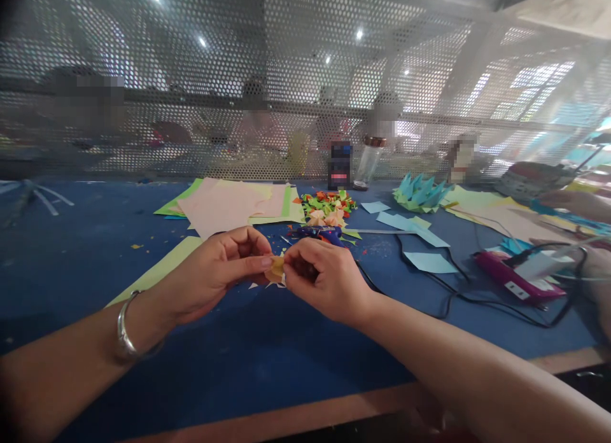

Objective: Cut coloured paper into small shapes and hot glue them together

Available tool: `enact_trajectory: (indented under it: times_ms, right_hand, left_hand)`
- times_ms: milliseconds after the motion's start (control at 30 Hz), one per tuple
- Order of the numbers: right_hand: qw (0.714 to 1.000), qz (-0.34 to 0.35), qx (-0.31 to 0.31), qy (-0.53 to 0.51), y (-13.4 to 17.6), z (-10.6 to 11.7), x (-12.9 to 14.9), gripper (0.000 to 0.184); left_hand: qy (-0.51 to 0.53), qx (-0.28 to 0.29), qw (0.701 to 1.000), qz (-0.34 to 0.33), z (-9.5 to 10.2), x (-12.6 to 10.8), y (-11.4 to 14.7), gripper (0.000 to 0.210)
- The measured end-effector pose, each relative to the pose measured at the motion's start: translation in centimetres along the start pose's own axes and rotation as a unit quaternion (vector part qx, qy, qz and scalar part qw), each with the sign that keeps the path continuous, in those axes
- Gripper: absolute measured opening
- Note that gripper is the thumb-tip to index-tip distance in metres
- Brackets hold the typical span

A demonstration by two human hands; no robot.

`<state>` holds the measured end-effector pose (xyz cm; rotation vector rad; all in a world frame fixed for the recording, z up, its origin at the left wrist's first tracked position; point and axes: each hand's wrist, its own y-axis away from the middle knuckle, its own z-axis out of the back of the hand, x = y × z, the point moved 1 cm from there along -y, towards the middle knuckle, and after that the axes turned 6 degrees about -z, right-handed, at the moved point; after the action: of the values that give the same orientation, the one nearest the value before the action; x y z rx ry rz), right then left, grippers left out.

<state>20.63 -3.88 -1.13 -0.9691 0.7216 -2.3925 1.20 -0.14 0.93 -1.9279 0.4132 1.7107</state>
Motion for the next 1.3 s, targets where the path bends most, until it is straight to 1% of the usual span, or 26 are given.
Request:
enact_trajectory:
  times_ms: [167,233,333,533,700,833,933,1167,1233,1300]
  right_hand:
    - [1.0,0.014,-0.011,0.018,0.01,-0.08,-0.15,0.005]
    - [0.999,0.017,-0.018,0.024,0.06,-0.08,-0.11,0.005]
    - [0.999,0.019,-0.023,0.029,0.09,-0.14,-0.03,0.005]
    - [1.0,-0.017,-0.015,-0.006,0.0,-0.21,0.02,0.004]
    - [0.999,-0.046,-0.003,-0.026,-0.02,-0.14,0.04,0.005]
    - [0.998,-0.051,0.0,-0.029,0.04,-0.08,0.02,0.007]
    - [0.998,-0.054,0.008,-0.041,0.08,-0.11,-0.08,0.007]
    - [0.998,-0.051,0.009,-0.035,0.14,-0.3,0.06,0.008]
    - [0.998,-0.05,0.002,-0.036,0.14,-0.36,0.16,0.007]
    - [0.998,-0.05,-0.004,-0.035,0.12,-0.44,0.21,0.007]
  left_hand:
    - [0.021,-0.016,0.999,0.029,-0.16,0.14,0.14,0.028]
    - [0.024,-0.017,0.999,0.032,-0.16,0.23,0.21,0.032]
    - [0.012,-0.033,0.999,0.025,-0.16,0.34,0.28,0.038]
    - [-0.009,-0.043,0.999,-0.008,0.01,0.52,0.12,0.03]
    - [0.001,-0.033,0.999,-0.011,0.0,0.44,0.14,0.03]
    - [-0.007,-0.031,0.999,-0.011,-0.03,0.42,0.13,0.031]
    - [-0.017,-0.019,0.999,-0.019,0.13,0.57,0.06,0.031]
    - [-0.032,-0.002,0.999,-0.016,0.31,0.6,0.09,0.022]
    - [-0.029,-0.01,0.999,-0.017,0.16,0.51,0.17,0.021]
    - [-0.018,-0.036,0.999,-0.014,-0.07,0.47,0.29,0.024]
